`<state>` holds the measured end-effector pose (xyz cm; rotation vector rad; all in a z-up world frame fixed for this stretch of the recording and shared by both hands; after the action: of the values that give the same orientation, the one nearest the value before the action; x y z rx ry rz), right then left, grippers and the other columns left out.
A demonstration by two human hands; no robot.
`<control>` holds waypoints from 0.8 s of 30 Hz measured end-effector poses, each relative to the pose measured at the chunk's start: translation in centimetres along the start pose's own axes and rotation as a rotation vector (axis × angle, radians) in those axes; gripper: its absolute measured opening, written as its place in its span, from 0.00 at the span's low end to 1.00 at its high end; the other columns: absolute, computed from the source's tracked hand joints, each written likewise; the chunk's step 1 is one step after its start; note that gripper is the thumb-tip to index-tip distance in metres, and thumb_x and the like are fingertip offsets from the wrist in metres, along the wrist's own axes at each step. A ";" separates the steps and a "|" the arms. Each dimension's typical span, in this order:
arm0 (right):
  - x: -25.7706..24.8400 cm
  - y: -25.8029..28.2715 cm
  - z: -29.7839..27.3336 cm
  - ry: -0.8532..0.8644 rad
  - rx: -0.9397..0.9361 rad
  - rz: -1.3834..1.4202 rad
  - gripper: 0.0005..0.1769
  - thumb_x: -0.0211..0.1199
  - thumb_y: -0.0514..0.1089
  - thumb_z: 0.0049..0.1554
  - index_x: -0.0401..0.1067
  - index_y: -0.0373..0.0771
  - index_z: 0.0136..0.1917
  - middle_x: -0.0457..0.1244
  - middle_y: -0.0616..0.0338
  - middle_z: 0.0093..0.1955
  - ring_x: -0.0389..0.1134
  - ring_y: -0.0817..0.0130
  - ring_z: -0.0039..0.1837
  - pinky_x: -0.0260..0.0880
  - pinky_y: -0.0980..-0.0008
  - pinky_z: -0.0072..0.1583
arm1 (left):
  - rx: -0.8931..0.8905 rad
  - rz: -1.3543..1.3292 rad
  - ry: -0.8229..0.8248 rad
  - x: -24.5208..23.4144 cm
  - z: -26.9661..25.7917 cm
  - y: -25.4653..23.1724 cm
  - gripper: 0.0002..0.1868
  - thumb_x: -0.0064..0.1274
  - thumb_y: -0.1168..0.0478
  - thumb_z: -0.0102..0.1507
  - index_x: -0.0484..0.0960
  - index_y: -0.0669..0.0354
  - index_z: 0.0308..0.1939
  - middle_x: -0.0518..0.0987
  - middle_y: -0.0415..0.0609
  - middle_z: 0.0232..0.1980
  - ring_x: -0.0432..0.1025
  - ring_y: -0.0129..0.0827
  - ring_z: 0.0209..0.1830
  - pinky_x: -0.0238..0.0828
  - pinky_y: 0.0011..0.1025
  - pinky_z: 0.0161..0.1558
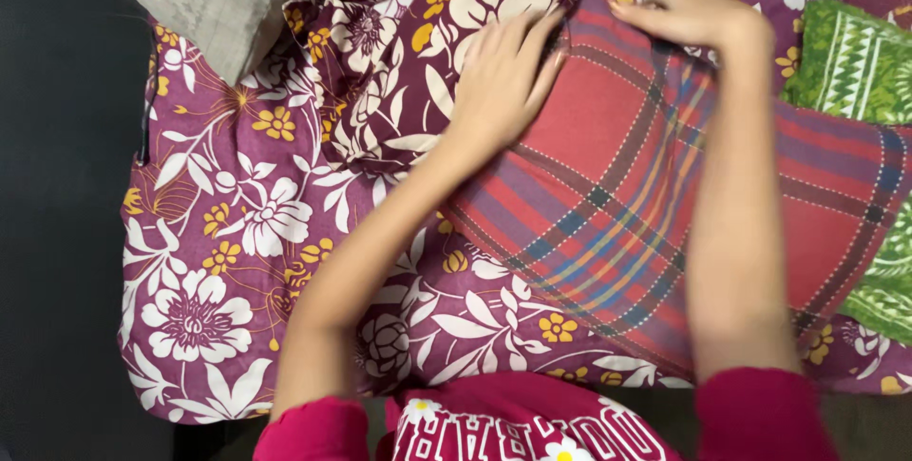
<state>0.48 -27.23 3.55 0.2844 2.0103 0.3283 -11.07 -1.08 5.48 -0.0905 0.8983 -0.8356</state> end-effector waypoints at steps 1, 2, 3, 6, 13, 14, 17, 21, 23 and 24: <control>0.1 -1.0 0.8 0.069 0.020 0.011 0.41 0.49 0.73 0.62 0.58 0.46 0.77 0.54 0.50 0.73 0.55 0.50 0.71 0.59 0.49 0.65 | -0.076 0.049 0.044 -1.1 -1.7 -0.3 0.29 0.50 0.47 0.71 0.67 0.59 0.72 0.69 0.55 0.71 0.62 0.49 0.73 0.53 0.51 0.74; 0.8 -2.2 1.5 0.142 0.042 0.043 0.43 0.48 0.75 0.61 0.55 0.48 0.78 0.51 0.51 0.76 0.52 0.51 0.74 0.57 0.48 0.66 | -0.155 0.096 0.090 -2.0 -3.8 -0.7 0.35 0.49 0.43 0.71 0.62 0.58 0.76 0.63 0.57 0.77 0.55 0.53 0.80 0.44 0.58 0.78; 2.0 -3.1 2.5 0.164 0.046 0.096 0.46 0.47 0.78 0.61 0.53 0.49 0.80 0.47 0.53 0.79 0.48 0.51 0.77 0.55 0.46 0.67 | -0.235 0.076 0.095 -3.0 -6.1 -1.0 0.40 0.49 0.41 0.70 0.58 0.59 0.78 0.55 0.59 0.81 0.46 0.58 0.83 0.37 0.61 0.78; 4.6 -4.9 4.8 0.141 -0.033 0.173 0.46 0.47 0.79 0.63 0.53 0.44 0.78 0.47 0.51 0.80 0.47 0.51 0.80 0.50 0.49 0.71 | -0.442 -0.012 0.060 -3.6 -11.7 -2.6 0.48 0.49 0.38 0.69 0.47 0.60 0.83 0.39 0.63 0.86 0.28 0.65 0.85 0.22 0.67 0.77; -1.5 2.6 -5.9 -0.320 -0.375 -0.015 0.23 0.56 0.60 0.69 0.75 0.39 0.59 0.67 0.51 0.39 0.69 0.59 0.41 0.66 0.58 0.46 | -0.560 -0.200 -0.225 0.6 -14.3 -2.3 0.48 0.44 0.34 0.70 0.43 0.51 0.85 0.32 0.60 0.89 0.18 0.63 0.88 0.16 0.64 0.82; -3.3 4.1 -9.1 -0.343 -0.313 -0.011 0.22 0.56 0.61 0.69 0.75 0.40 0.55 0.66 0.51 0.36 0.69 0.58 0.38 0.67 0.58 0.44 | -0.535 -0.281 -0.267 1.4 -13.9 -2.0 0.48 0.39 0.32 0.70 0.42 0.53 0.85 0.32 0.59 0.89 0.19 0.62 0.89 0.16 0.62 0.83; -8.5 10.7 -18.7 -0.587 -0.520 -0.323 0.19 0.57 0.55 0.69 0.76 0.37 0.50 0.66 0.48 0.34 0.69 0.51 0.37 0.66 0.57 0.39 | -0.420 -0.547 -0.388 5.6 -11.8 -0.3 0.50 0.22 0.27 0.72 0.36 0.58 0.85 0.32 0.57 0.89 0.23 0.55 0.90 0.16 0.54 0.86; -8.4 17.7 -25.1 -0.648 -0.480 -0.570 0.19 0.56 0.55 0.68 0.76 0.37 0.51 0.68 0.46 0.38 0.70 0.51 0.38 0.68 0.57 0.41 | -0.384 -0.999 -0.300 13.9 -5.2 2.9 0.48 0.15 0.30 0.74 0.35 0.66 0.83 0.35 0.60 0.87 0.30 0.47 0.88 0.24 0.45 0.84; -7.8 20.0 -25.3 -0.587 -0.542 -0.551 0.16 0.56 0.52 0.70 0.76 0.39 0.57 0.69 0.47 0.41 0.71 0.52 0.40 0.69 0.58 0.42 | -0.589 -1.378 -0.128 16.9 -2.0 5.3 0.45 0.18 0.32 0.72 0.42 0.63 0.82 0.48 0.59 0.84 0.45 0.47 0.83 0.41 0.45 0.80; -7.3 20.6 -24.9 -0.504 -0.538 -0.487 0.15 0.56 0.51 0.70 0.75 0.40 0.60 0.70 0.48 0.42 0.72 0.54 0.41 0.70 0.59 0.43 | -0.747 -1.566 0.015 17.6 -1.1 6.7 0.44 0.19 0.34 0.69 0.44 0.59 0.81 0.53 0.57 0.81 0.51 0.46 0.79 0.49 0.45 0.76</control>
<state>-17.46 -13.08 27.55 -0.4210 1.3699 0.4200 -1.86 -8.08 -9.43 -1.5948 1.0322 -1.8525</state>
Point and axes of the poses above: each hand's wrist, its own z-axis towards the middle knuckle, its own x-axis out of the palm, y = z × x, the point moved 4 cm from there along z, towards the middle knuckle
